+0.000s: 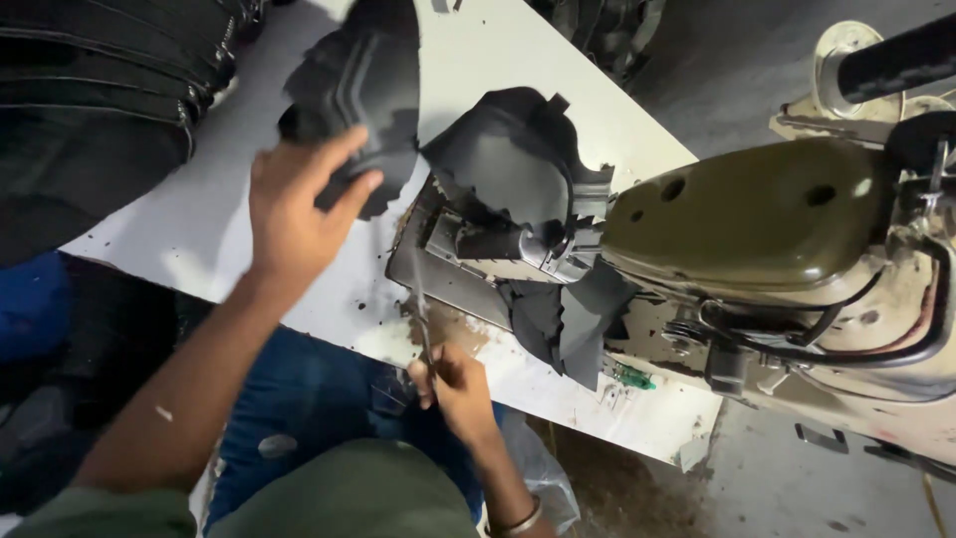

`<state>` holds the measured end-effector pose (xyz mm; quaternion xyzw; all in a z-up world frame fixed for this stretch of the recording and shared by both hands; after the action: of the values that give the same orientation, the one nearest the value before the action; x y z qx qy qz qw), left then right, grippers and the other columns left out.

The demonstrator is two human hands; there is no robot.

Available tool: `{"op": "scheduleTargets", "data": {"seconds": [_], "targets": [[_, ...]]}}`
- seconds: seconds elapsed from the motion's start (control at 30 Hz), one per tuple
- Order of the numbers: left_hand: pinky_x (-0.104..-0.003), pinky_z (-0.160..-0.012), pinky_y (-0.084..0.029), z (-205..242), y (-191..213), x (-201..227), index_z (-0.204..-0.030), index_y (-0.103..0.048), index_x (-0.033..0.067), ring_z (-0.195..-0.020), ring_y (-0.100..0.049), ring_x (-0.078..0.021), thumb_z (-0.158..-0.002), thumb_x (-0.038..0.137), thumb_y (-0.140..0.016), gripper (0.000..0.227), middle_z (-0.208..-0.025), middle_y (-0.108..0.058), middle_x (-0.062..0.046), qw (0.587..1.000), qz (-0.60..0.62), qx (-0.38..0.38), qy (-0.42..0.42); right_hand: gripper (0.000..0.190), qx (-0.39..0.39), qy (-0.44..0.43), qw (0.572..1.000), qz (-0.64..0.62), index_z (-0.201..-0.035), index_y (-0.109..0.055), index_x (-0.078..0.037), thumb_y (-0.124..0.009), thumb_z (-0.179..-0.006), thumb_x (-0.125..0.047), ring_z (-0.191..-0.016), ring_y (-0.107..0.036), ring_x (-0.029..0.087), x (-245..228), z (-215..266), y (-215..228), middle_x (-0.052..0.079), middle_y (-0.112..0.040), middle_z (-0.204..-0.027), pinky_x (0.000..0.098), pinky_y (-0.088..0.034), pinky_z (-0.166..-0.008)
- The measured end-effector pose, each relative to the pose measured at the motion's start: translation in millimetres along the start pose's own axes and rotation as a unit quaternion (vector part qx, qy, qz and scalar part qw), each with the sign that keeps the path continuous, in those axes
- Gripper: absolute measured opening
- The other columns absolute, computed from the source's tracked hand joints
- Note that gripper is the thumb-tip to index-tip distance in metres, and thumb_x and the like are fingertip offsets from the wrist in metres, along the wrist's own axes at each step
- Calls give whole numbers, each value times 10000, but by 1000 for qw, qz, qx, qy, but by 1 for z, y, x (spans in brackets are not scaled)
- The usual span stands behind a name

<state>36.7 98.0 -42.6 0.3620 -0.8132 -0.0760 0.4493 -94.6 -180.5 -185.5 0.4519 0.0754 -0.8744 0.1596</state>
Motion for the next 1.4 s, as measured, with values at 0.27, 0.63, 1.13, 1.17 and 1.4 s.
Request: {"op": "scheduleTargets", "data": {"seconds": [0.27, 0.63, 1.13, 1.17, 1.4], "targets": [[-416, -797, -454, 43, 8, 17, -1177, -737, 100, -859, -624, -272, -915, 91, -874, 296, -932, -679, -59, 995, -5, 66, 70, 263, -42, 127, 991, -20, -1072, -590, -33, -708, -982, -250, -814, -546, 100, -80, -33, -25, 17, -566, -907, 258, -456, -710], [-355, -720, -511, 25, 24, 46, -1230, -659, 1, -858, -632, -184, -904, 51, -801, 359, -1013, -651, -86, 987, 156, -7, 42, 124, 51, 39, 994, -92, -938, -656, -2, -641, -910, -122, -601, -618, 145, -17, -30, 1, 60, -661, -754, 291, -512, -541], [-370, -1123, -372, 75, 64, -80, -1386, -437, 35, -1277, -465, -234, -1101, 100, -716, 405, -1397, -450, -155, 969, 0, 212, 128, 314, 236, 143, 885, 375, -988, -695, -19, -850, -806, -223, -715, -680, 259, -119, -24, -13, 147, -700, -827, 328, -526, -658], [-398, -1135, -356, 65, 77, -80, -1402, -392, -7, -1298, -447, -260, -1071, 99, -744, 494, -1402, -432, -187, 969, -17, 208, 129, 327, 236, 180, 883, 364, -1013, -685, -23, -850, -797, -205, -745, -686, 264, -127, -19, -18, 148, -683, -889, 329, -538, -668], [-283, -855, -369, 34, 36, -207, -1205, -540, -20, -911, -454, -126, -1031, 169, -738, 324, -1073, -517, -61, 904, 367, 62, 210, 257, 198, 224, 917, 263, -1039, -662, -13, -805, -867, -138, -800, -694, 191, -112, 7, -25, 111, -635, -969, 286, -566, -688]]}}
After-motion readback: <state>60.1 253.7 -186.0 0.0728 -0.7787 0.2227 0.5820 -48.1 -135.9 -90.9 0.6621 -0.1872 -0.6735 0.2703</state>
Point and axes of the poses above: each hand's wrist, its own z-axis away from the middle knuckle, its own y-axis out of the back of the hand, x = y × z, the point moved 8 cm from there along -z, towards the middle knuckle
